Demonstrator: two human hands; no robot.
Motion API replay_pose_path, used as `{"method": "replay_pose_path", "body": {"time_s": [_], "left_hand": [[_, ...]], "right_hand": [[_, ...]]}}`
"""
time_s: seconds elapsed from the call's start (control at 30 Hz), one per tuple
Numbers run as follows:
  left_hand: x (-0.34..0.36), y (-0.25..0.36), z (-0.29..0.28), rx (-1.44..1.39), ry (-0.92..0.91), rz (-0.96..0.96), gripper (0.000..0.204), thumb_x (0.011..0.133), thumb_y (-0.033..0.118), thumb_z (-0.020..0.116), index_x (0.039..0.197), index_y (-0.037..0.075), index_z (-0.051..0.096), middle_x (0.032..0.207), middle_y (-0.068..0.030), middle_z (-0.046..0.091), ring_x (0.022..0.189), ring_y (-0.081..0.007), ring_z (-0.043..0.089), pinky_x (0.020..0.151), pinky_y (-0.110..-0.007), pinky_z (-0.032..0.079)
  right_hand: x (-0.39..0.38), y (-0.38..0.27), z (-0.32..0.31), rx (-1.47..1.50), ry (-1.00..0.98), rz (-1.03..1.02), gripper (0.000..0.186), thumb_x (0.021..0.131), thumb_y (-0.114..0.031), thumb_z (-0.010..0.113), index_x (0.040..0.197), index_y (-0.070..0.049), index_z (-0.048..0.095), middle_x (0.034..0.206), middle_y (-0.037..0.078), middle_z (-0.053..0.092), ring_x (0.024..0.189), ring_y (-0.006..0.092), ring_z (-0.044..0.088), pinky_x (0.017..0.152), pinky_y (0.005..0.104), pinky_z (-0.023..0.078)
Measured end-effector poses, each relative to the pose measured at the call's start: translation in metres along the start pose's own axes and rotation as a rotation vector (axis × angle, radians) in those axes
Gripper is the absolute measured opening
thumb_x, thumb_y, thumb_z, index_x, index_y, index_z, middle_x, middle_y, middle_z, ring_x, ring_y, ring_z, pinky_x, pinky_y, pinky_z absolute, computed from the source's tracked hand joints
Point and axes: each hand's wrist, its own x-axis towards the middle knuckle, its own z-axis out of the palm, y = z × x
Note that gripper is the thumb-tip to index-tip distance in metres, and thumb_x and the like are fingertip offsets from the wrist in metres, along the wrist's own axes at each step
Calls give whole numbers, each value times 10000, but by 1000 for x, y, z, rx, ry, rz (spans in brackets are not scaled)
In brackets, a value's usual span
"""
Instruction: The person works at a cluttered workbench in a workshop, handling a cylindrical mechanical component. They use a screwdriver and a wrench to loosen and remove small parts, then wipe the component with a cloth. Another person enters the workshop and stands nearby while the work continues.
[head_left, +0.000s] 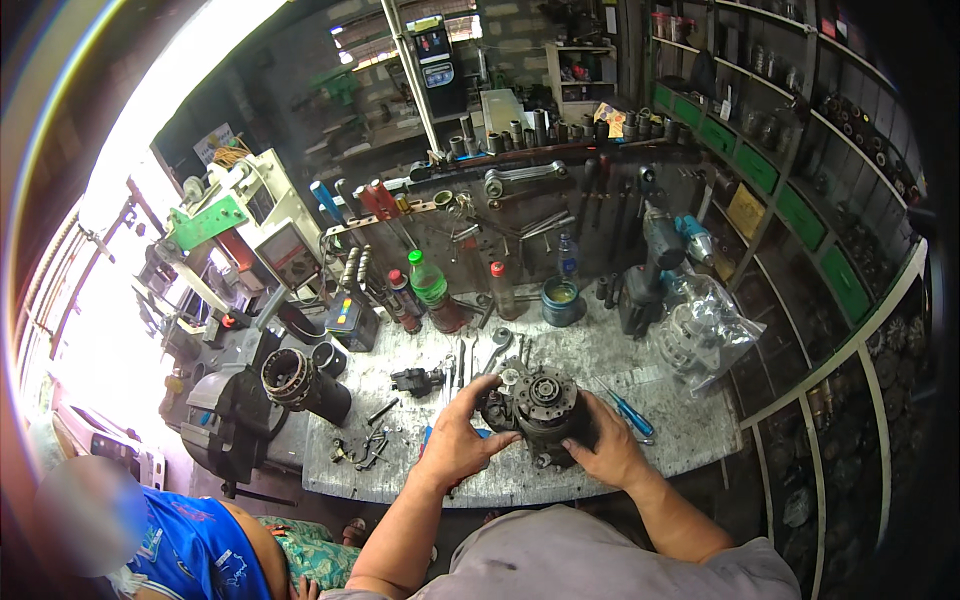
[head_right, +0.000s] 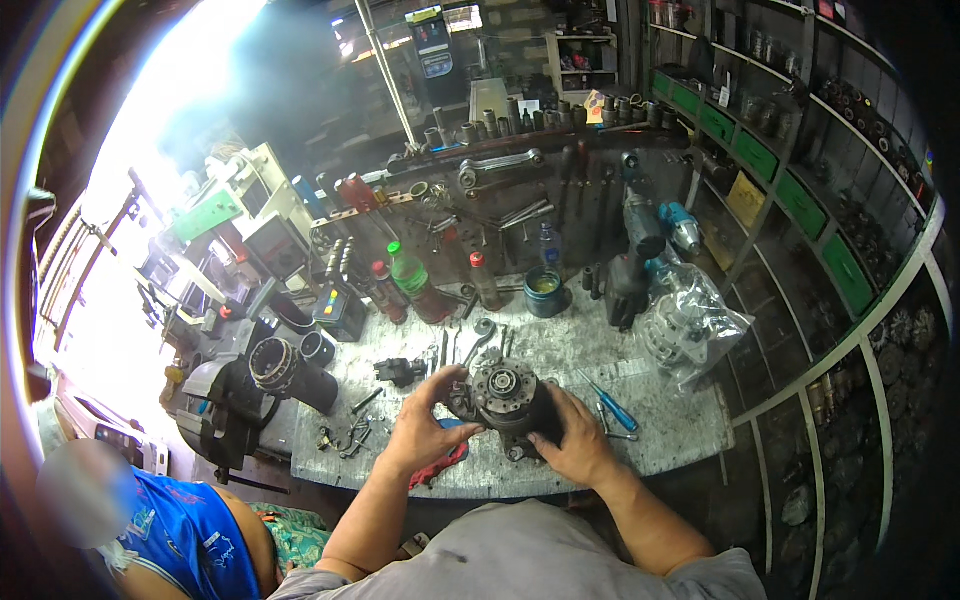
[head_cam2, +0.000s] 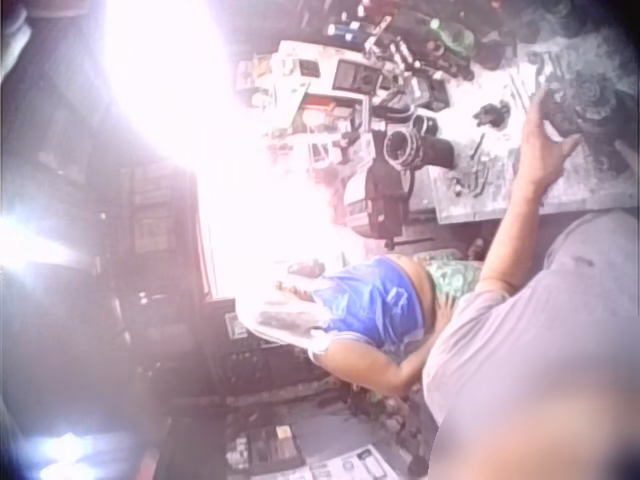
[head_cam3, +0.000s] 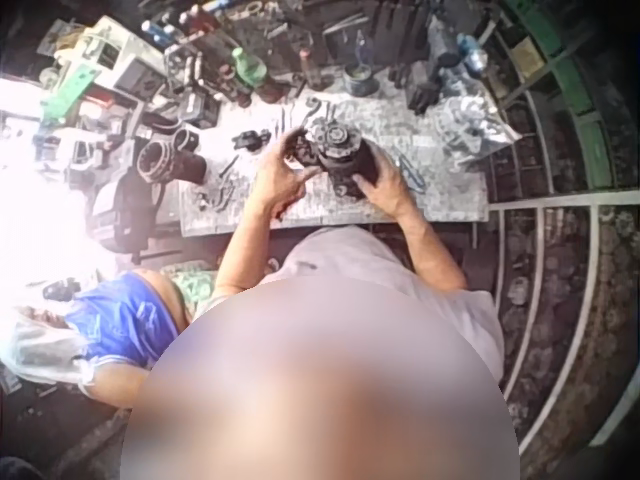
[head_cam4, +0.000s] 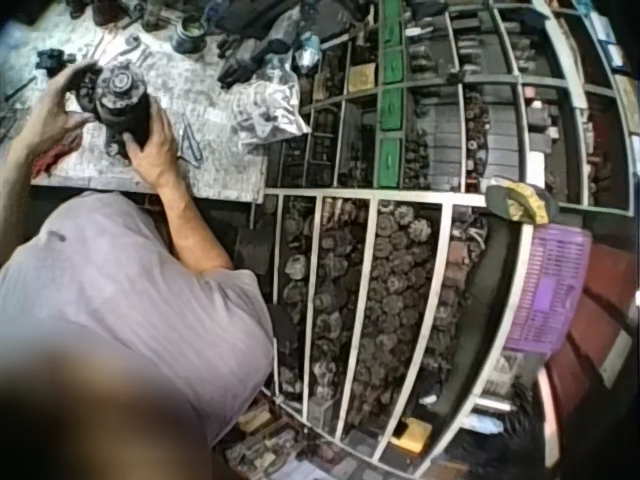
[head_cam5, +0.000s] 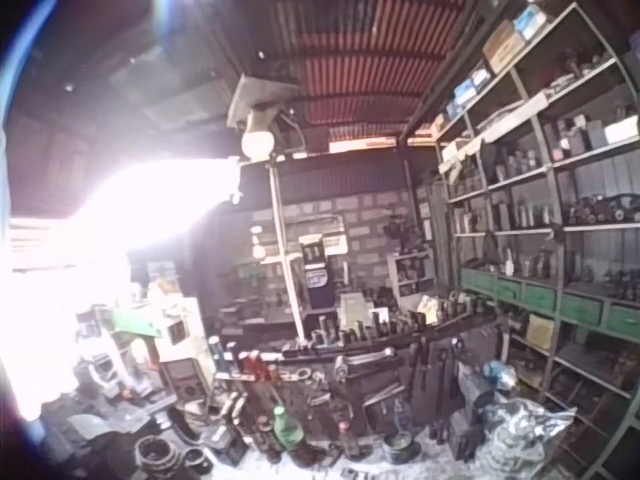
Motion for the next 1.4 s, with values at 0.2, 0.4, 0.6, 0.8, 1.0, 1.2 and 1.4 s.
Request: {"method": "replay_pose_path", "body": {"time_s": [0.2, 0.4, 0.6, 0.8, 1.0, 1.2, 1.4], "left_hand": [[-3, -28, 10, -240, -2, -24, 1040, 758, 154, 1017, 1635, 58, 467, 1559, -165, 646, 1466, -296, 602, 1246, -436, 460], [10, -47, 21, -203, -120, -96, 897, 727, 153, 1042, 1491, 68, 580, 1359, -140, 751, 1298, -244, 684, 1180, -406, 498], [-17, -18, 52, -121, 89, -186, 740, 768, 183, 1038, 1313, 26, 563, 1083, -139, 791, 981, -218, 783, 875, -345, 631], [-58, -7, 55, -90, -43, -79, 938, 866, 359, 932, 1556, -37, 435, 1462, -295, 590, 1372, -408, 621, 1165, -489, 502], [-70, -38, 46, -335, -70, -45, 813, 920, 251, 889, 1598, 7, 511, 1534, -244, 618, 1402, -350, 638, 1156, -453, 550], [-91, -98, 28, -587, 103, -282, 673, 940, 93, 854, 1538, -23, 567, 1440, -195, 720, 1335, -279, 707, 1150, -405, 552], [-88, -155, -2, -502, 164, -325, 526, 960, 62, 797, 1451, -45, 641, 1373, -210, 762, 1279, -276, 741, 1120, -392, 563]], "right_hand": [[-7, 20, -12, -11, 40, -12, 894, 902, -209, 887, 1639, 3, 428, 1595, 284, 539, 1481, 455, 538, 1250, 495, 445], [-32, 35, 26, 38, -17, 90, 1000, 1055, -517, 698, 1703, 66, 209, 1694, 372, 339, 1577, 546, 351, 1315, 594, 299], [5, 79, 54, 192, 62, 12, 925, 1153, -563, 463, 1728, 83, 134, 1761, 317, 303, 1652, 449, 297, 1352, 466, 254], [59, 105, 34, 464, -104, -20, 582, 1202, -228, 365, 1708, 54, 308, 1728, 245, 423, 1600, 316, 414, 1316, 399, 324], [34, 94, 39, 536, 101, 320, 570, 1217, -347, 427, 1622, 50, 479, 1587, 236, 590, 1489, 329, 547, 1261, 411, 393], [-28, 94, 53, -2, 194, 466, 465, 1136, -236, 605, 1482, 74, 613, 1409, 236, 721, 1305, 300, 696, 1135, 401, 515], [-77, 84, 89, -268, -183, 666, 452, 1016, -320, 753, 1314, 18, 720, 1198, 255, 782, 1142, 391, 758, 1004, 472, 570]]}}
